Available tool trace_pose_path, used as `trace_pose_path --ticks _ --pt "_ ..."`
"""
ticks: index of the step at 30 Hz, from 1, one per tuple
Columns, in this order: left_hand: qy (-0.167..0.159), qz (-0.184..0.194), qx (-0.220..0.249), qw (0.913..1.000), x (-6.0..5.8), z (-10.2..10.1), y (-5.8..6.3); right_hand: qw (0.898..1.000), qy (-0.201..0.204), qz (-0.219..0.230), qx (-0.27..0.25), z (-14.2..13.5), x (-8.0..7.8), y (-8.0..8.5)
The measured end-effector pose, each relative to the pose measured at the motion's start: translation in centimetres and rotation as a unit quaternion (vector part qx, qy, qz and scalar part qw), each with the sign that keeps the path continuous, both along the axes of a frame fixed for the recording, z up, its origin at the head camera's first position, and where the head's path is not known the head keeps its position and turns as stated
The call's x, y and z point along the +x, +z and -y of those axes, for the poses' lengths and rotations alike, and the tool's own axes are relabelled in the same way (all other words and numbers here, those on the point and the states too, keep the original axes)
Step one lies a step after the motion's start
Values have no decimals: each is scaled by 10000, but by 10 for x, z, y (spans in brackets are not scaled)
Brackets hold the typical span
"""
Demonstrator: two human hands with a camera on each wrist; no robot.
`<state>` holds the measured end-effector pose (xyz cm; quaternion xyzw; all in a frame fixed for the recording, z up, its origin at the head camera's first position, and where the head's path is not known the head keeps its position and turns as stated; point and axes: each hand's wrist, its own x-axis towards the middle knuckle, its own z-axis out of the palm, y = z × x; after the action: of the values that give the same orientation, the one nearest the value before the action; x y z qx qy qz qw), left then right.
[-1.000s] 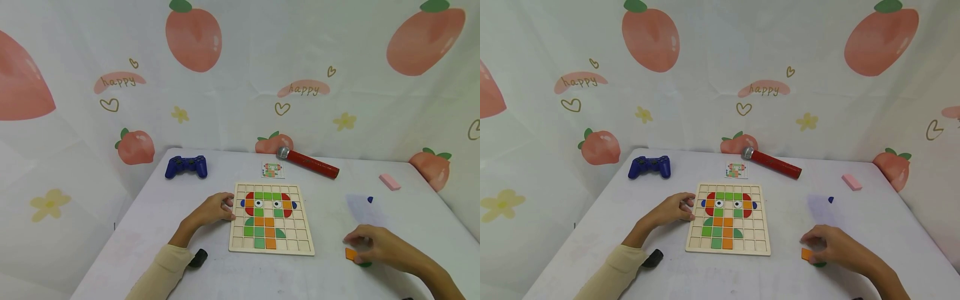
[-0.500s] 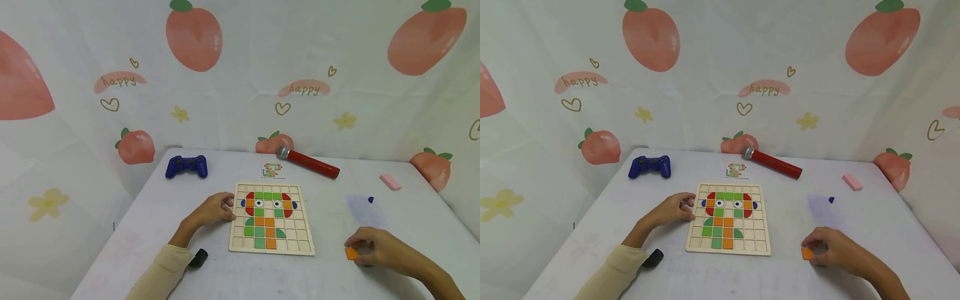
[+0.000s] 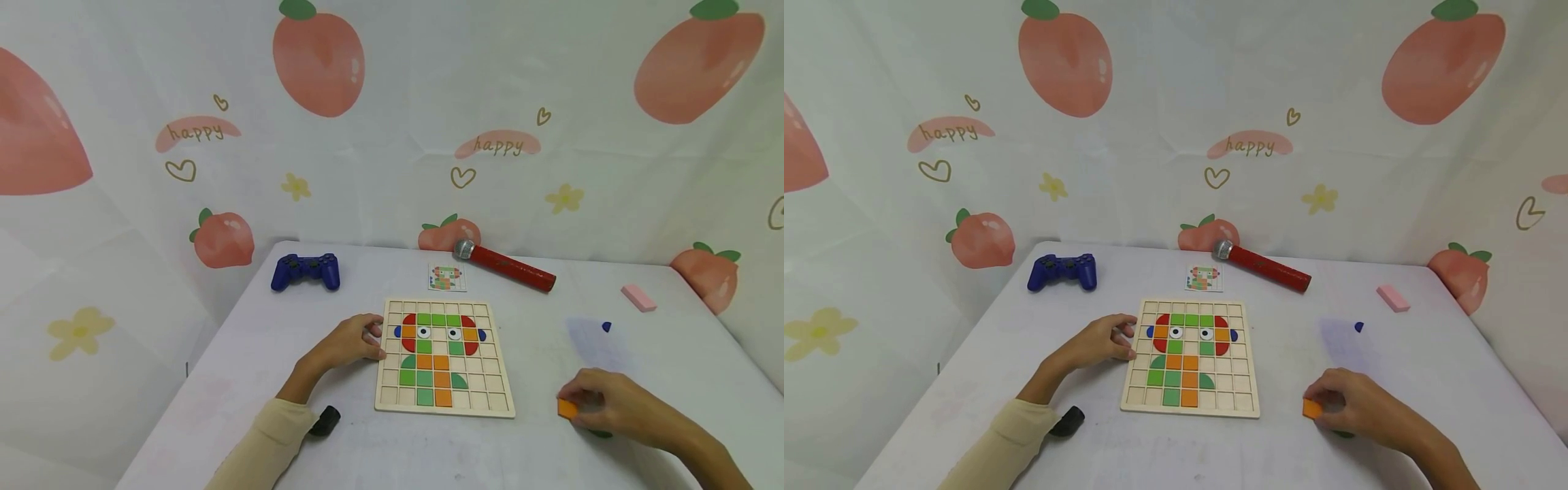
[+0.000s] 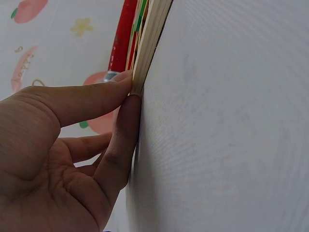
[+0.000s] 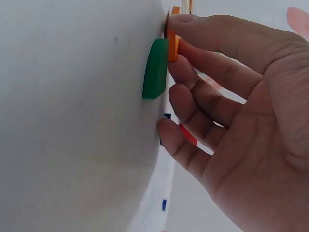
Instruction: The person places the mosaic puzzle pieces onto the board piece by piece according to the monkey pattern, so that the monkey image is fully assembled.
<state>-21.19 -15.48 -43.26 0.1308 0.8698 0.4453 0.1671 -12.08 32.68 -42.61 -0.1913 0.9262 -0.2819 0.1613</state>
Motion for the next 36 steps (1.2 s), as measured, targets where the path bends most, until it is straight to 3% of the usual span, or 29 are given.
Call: trace_pose_path --ticks 8,15,24,36 --pt "22 23 -6 10000 0 0 0 9991 163 -369 -128 30 -8 4" --pt "31 36 -3 10000 0 0 -1 9984 328 -366 -290 70 -22 10" --pt "-12 13 22 10000 -1 0 -2 9954 827 -228 -435 122 -38 16" --pt "-18 33 58 10000 -3 0 -3 9874 1448 -467 -440 170 -52 13"
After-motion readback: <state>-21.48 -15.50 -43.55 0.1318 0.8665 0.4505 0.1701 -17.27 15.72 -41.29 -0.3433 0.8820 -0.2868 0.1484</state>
